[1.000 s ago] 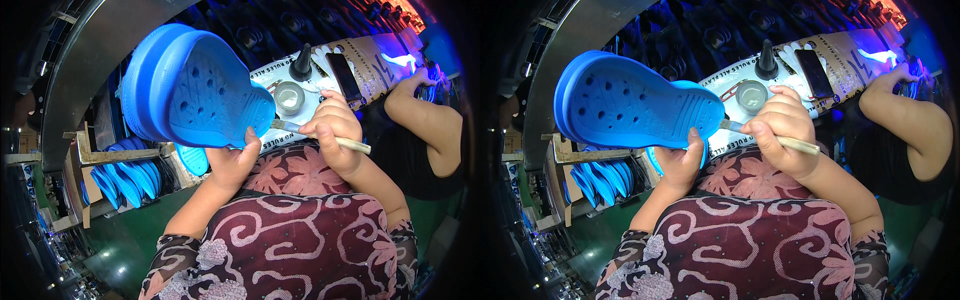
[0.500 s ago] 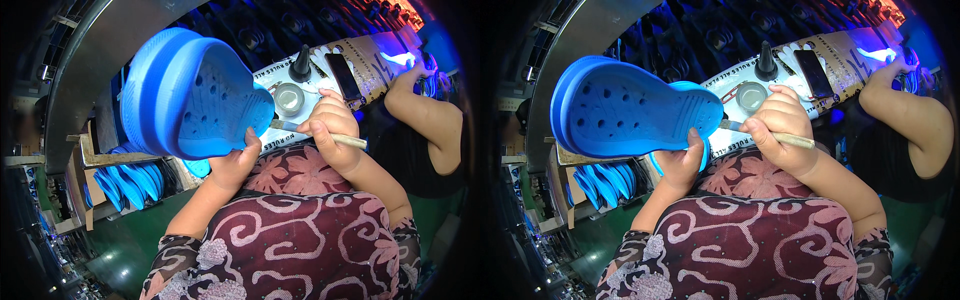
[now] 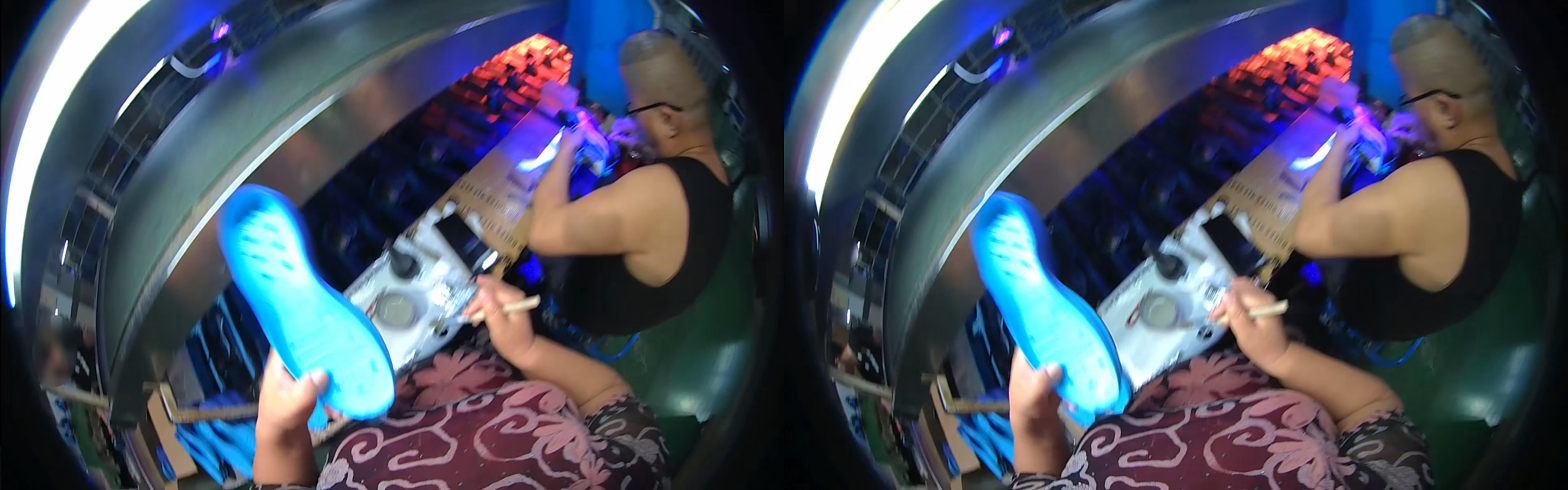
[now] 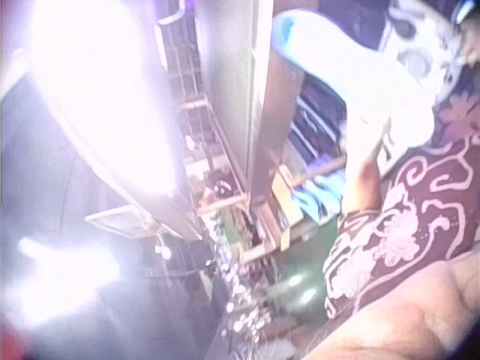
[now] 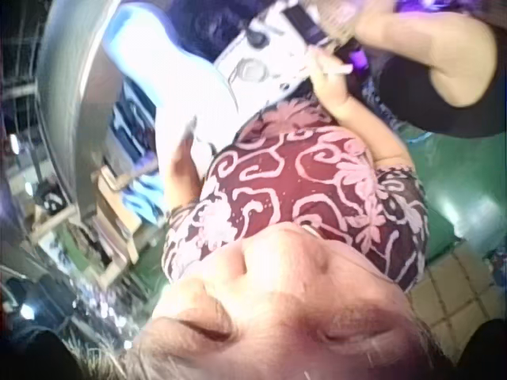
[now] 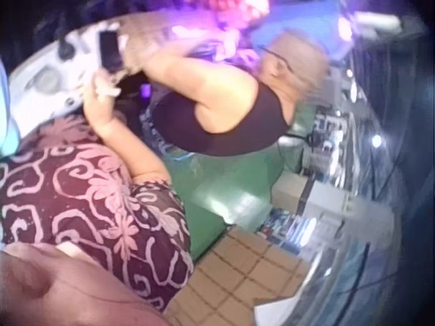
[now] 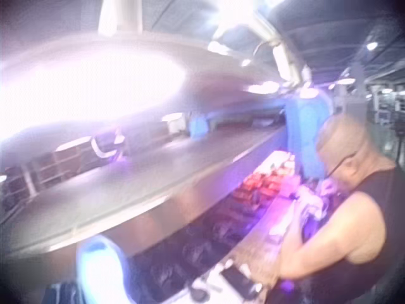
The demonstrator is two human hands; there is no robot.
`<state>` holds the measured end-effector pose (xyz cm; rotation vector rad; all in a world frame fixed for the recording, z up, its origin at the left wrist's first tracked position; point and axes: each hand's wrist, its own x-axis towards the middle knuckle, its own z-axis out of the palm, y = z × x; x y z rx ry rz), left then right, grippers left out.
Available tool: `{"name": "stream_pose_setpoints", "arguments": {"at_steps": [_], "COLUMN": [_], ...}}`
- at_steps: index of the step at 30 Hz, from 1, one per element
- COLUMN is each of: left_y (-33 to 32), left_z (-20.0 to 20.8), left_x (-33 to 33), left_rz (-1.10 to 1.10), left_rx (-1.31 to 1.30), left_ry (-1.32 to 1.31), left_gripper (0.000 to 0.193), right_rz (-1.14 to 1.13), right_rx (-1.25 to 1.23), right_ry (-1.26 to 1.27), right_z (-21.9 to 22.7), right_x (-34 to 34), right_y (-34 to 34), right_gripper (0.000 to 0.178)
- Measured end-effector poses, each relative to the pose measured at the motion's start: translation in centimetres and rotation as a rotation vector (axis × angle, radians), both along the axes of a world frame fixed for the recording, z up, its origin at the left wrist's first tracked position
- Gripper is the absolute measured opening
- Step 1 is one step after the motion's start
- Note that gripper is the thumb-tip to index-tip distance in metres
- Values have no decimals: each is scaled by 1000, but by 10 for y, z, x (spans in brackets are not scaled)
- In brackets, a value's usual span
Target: The person applies adhesive to shoe soles using a brush and places each sole onto an upper conveyor belt.
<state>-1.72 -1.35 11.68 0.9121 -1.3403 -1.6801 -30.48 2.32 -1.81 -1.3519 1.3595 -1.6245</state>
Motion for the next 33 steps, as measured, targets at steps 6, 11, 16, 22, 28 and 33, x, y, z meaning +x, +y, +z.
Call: {"name": "stream_pose_setpoints", "arguments": {"at_steps": [6,11,16,22,28,33], "left_y": [-128,-287,-228,-164,-29,73], "left_z": [36,156,138,-33,-163,-220], "left_x": [-203,-385,-411,-217,39,119], "left_rz": [-481,-27,-182,-22,444,235], "left_rx": [-152,271,32,-515,-976,-7], "left_ry": [-1,615,738,-16,-1133,-1599], "left_gripper": [73,41,45,15,18,34], "right_rz": [-130,-145,-133,-68,49,136], "right_rx": [109,66,159,114,173,230], "right_ry": [-114,40,-240,-208,-318,-305], "right_z": [-7,-7,-9,-31,-29,-40], "right_x": [-68,-89,-104,-99,-52,-16], "right_y": [-2,-7,-8,-14,0,-15], "right_gripper": [29,39,38,33,33,32]}}
